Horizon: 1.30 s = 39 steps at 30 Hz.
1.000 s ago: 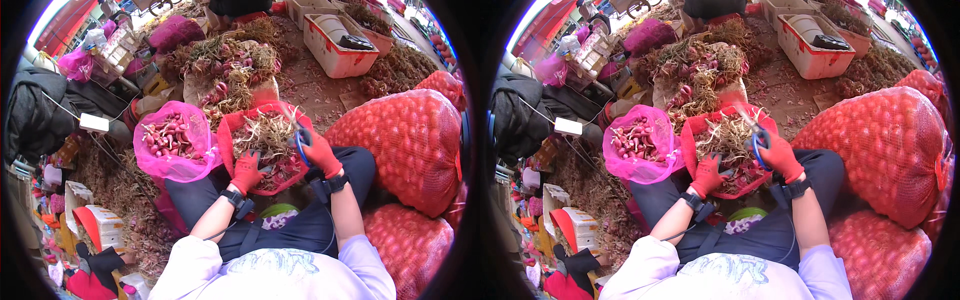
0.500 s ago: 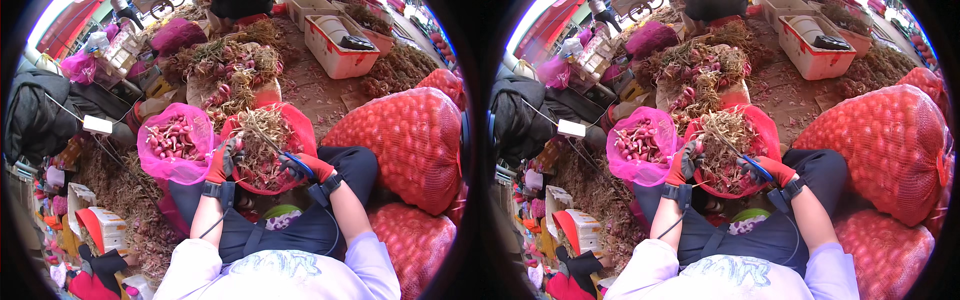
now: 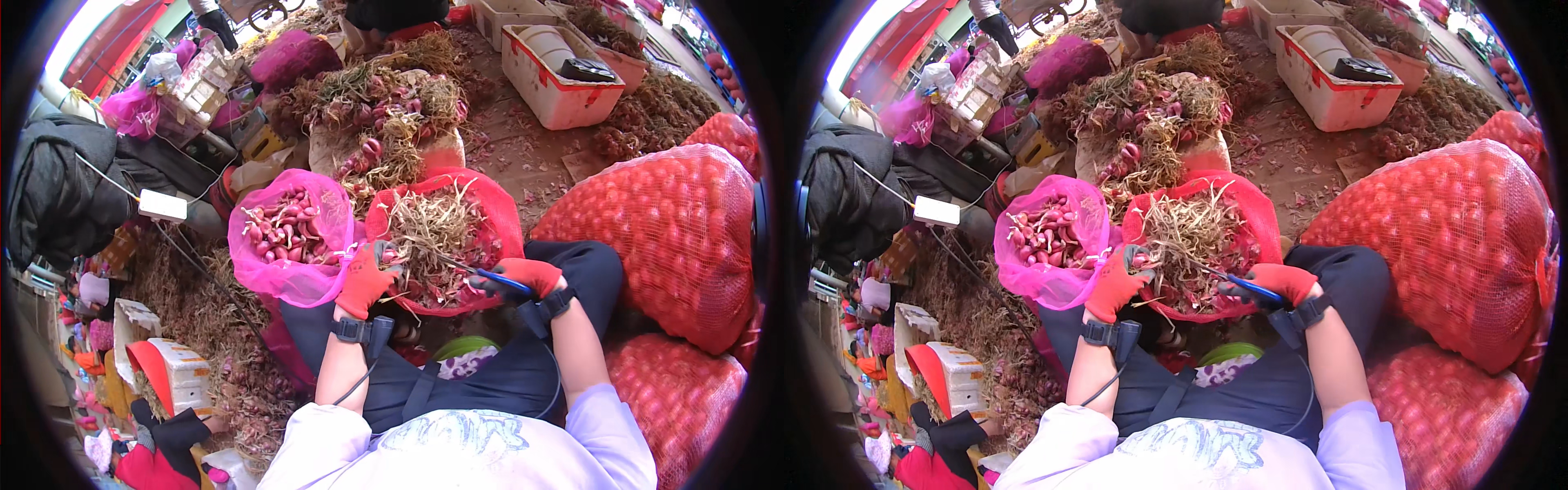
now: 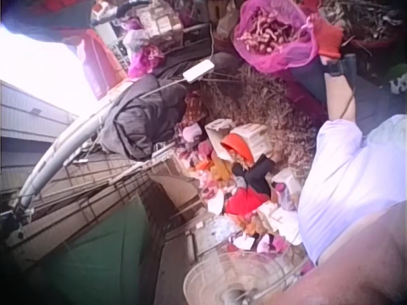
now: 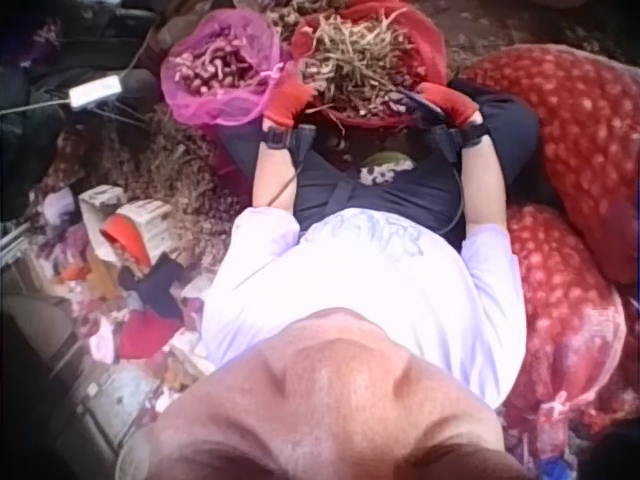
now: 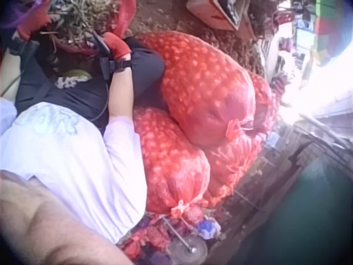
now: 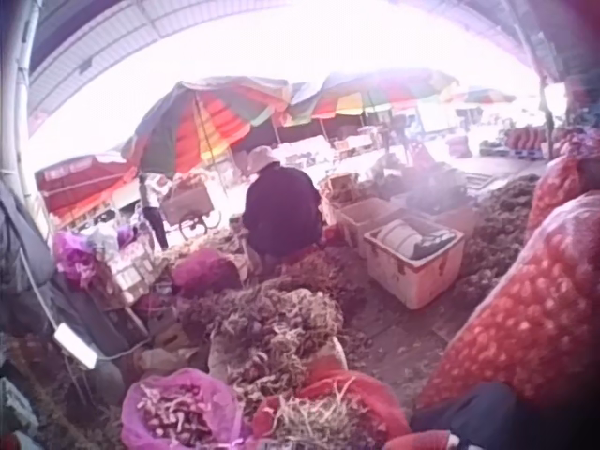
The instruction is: The person trims the roots and stems from shallots using shears, placing the cleaned shallots into a pink mesh bag and the discarded trimmings into a red mesh bag. They handle each shallot individually, occasionally moving the debris in the red bag to reach more shallots.
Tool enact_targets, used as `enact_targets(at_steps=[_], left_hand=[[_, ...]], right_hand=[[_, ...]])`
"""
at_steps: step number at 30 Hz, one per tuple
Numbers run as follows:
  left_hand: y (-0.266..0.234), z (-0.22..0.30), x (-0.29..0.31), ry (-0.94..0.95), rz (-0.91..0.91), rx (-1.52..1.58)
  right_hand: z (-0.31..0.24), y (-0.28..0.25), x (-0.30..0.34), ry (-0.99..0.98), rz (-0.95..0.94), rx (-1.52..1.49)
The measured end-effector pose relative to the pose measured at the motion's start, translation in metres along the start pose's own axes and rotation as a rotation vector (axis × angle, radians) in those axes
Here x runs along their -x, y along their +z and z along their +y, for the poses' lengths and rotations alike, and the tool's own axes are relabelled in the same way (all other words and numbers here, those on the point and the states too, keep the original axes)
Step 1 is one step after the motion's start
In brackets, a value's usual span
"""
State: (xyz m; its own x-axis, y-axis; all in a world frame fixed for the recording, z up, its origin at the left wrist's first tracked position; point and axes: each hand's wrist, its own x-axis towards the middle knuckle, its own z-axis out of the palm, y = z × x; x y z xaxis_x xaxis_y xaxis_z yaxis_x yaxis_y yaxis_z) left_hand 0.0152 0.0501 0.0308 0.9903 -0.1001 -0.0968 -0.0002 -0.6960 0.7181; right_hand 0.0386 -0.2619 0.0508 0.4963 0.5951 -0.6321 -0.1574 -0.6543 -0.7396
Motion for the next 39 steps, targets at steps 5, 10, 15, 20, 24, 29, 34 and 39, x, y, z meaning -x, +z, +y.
enact_targets(at_steps=[5, 10, 15, 20, 24, 29, 34, 39], left_hand=[[0.007, -0.001, 0.008, 0.009, 0.016, -0.120], [0.006, -0.012, 0.011, -0.023, 0.005, -0.140], [0.011, -0.006, 0.008, -0.058, 0.000, -0.007], [0.022, -0.005, -0.009, 0.043, -0.029, 0.251], [-0.004, 0.010, -0.005, -0.052, -0.022, 0.894], [0.018, -0.010, 0.020, -0.067, 0.006, 0.954], [0.132, -0.028, -0.035, 0.171, 0.460, 0.256], [0.126, 0.010, -0.010, -0.175, 0.439, 0.756]], right_hand=[[0.025, 0.007, -0.025, -0.122, 0.011, 0.013], [0.012, 0.022, -0.057, -0.002, -0.048, -0.265], [-0.001, 0.017, -0.054, -0.083, 0.224, 0.081], [0.022, 0.009, -0.051, -0.112, 0.409, 0.291], [0.023, 0.001, -0.059, -0.063, 0.589, 0.471], [0.028, 0.002, -0.040, -0.387, 0.094, -0.066], [0.053, -0.011, -0.022, -0.313, 0.420, -0.234], [0.032, 0.024, -0.101, -0.475, 0.541, -0.055]])
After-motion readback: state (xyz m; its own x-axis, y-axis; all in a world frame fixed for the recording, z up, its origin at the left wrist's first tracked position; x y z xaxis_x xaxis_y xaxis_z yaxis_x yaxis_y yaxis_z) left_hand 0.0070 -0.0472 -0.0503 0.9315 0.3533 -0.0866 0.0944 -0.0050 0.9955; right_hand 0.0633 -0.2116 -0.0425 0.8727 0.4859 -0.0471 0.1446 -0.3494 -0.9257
